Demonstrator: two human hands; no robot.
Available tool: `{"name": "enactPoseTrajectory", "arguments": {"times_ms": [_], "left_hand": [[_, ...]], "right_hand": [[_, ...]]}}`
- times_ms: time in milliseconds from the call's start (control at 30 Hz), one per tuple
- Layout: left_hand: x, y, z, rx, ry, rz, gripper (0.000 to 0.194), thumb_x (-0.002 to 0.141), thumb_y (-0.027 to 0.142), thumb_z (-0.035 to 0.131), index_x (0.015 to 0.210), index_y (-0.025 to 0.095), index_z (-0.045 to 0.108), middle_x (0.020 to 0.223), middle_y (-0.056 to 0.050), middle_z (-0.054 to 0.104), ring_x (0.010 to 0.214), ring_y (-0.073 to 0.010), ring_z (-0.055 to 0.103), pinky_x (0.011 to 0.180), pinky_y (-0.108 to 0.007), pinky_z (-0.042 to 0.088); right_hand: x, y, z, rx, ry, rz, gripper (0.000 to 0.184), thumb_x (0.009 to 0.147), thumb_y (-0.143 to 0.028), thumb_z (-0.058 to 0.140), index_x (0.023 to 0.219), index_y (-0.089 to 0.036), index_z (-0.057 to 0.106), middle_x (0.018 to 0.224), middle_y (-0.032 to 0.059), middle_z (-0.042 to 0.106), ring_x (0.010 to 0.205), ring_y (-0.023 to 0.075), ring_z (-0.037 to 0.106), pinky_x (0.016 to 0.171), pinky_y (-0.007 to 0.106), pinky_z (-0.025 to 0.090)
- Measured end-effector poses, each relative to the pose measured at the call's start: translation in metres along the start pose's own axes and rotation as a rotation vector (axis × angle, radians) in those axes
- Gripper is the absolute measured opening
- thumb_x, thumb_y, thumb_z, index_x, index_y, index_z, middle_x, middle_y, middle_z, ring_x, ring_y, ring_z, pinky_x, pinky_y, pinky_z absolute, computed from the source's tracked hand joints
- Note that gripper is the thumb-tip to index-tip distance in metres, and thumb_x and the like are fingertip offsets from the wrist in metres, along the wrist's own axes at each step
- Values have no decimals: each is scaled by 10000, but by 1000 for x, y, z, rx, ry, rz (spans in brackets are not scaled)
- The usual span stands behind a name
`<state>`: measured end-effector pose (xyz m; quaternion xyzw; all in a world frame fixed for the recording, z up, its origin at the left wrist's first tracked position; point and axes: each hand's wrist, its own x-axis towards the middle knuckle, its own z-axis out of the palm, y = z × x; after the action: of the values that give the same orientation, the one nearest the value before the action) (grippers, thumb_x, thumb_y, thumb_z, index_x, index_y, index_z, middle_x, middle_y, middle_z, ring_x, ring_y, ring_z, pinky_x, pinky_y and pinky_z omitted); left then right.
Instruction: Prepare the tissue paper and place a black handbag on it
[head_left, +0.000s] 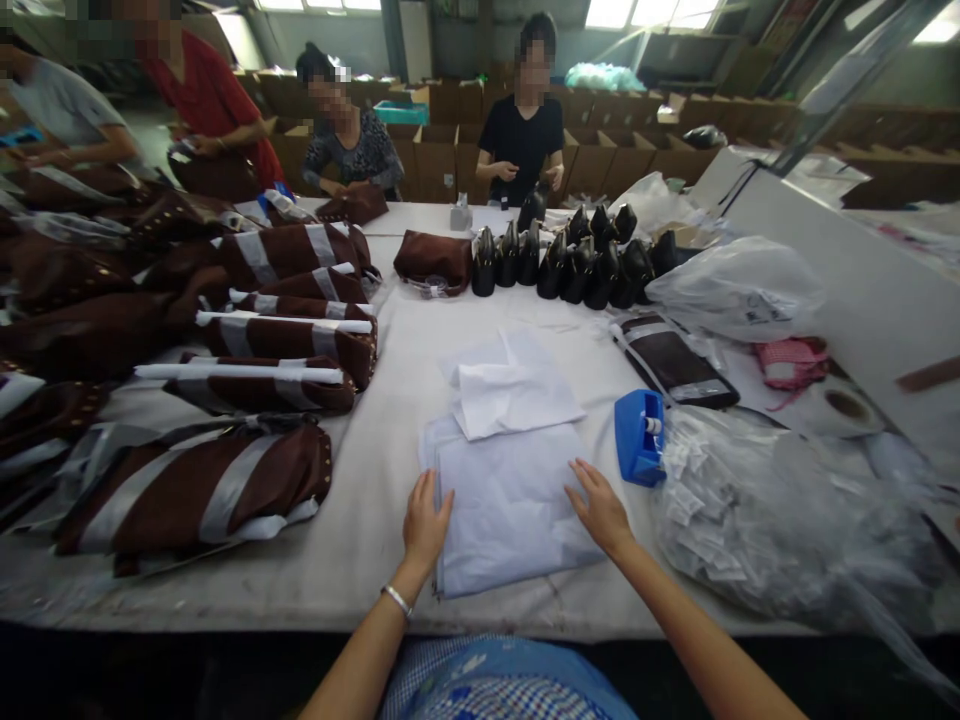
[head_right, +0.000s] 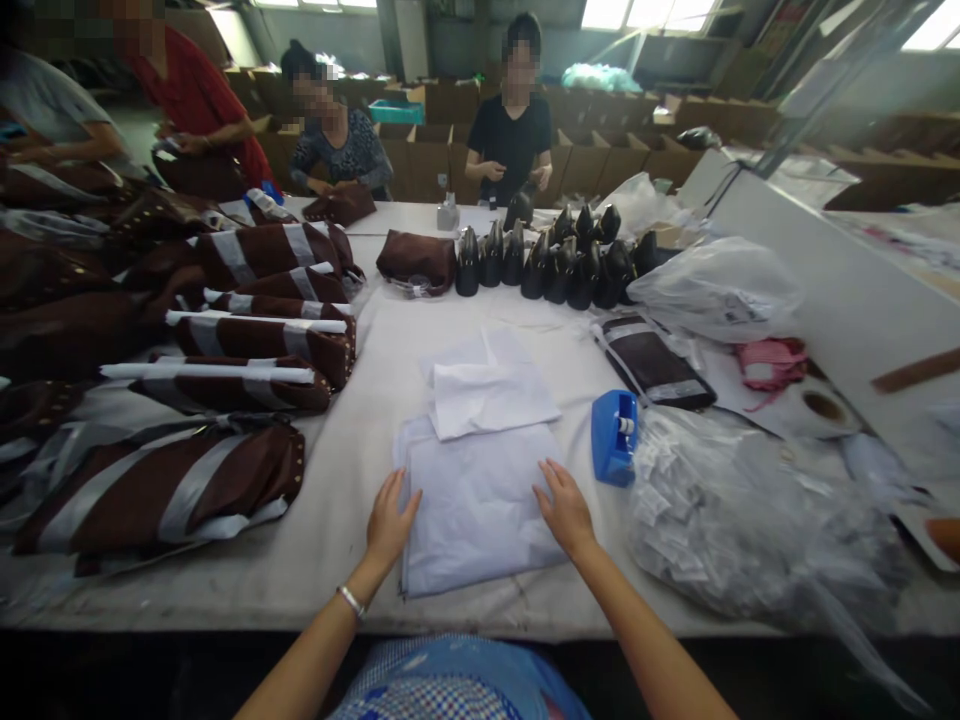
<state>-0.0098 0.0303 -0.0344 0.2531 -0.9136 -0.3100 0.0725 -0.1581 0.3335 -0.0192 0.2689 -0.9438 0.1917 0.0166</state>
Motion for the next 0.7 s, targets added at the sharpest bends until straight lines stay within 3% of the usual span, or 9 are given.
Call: {"name": "enactPoseTrajectory", "arguments": {"times_ms": [133,233,300,367,433,533,700], "left_hand": [[45,8,9,46,30,46,613,921,442,480,1430,133,337,1491,-178,370,1393,-276,338,1139,-444,333],[75,30,14,90,3,131,659,906,456,512,1454,165,291,1486,-172,381,1394,-286,334,1133,-467,328],[94,47,19,133,-67,182,717,873,458,570,1467,191,269,1495,-165,373,1403,-300,317,1124,-488,326],[112,62,25,183,-160,189,774,830,425,638,1472,210,265,1505,-168,359,1407,-316,307,1113,-510,323],[127,72,29,211,-232,162,802,800,345,677,1477,231,260,1512,-165,350,1400,-315,322,1111,-526,310],[147,80,32,134,-234,150,814,796,249,664,1485,251,232,1519,-139,349,1395,-277,345,1128,-497,304],[179,94,35,-114,-90,109,903,781,316,705,1502,237,169,1516,-109,359,1405,-244,331,1151,-412,318]], "right_hand": [[72,10,11,-69,-62,-77,515,900,-293,509,1389,-146,447,1436,188,439,1341,304,394,1089,484,372],[122,9,13,-151,-170,-80,697,845,-316,625,1466,-172,343,1521,175,323,1408,321,279,1122,500,292],[150,9,14,-136,-291,-105,754,794,-308,693,1461,-185,364,1548,169,274,1428,340,224,1133,526,236],[173,11,16,-46,-403,-172,585,789,-282,693,1348,-229,527,1508,127,375,1413,323,269,1134,535,208],[191,18,17,59,-455,-228,317,838,-258,627,1151,-266,671,1359,66,568,1328,269,424,1132,495,231],[214,36,15,163,-401,-193,255,916,-284,493,1049,-268,710,1131,38,705,1110,224,603,1056,405,363],[245,71,-2,351,-203,24,429,947,-455,370,1086,-201,686,1081,71,714,1002,267,637,901,357,470]]}}
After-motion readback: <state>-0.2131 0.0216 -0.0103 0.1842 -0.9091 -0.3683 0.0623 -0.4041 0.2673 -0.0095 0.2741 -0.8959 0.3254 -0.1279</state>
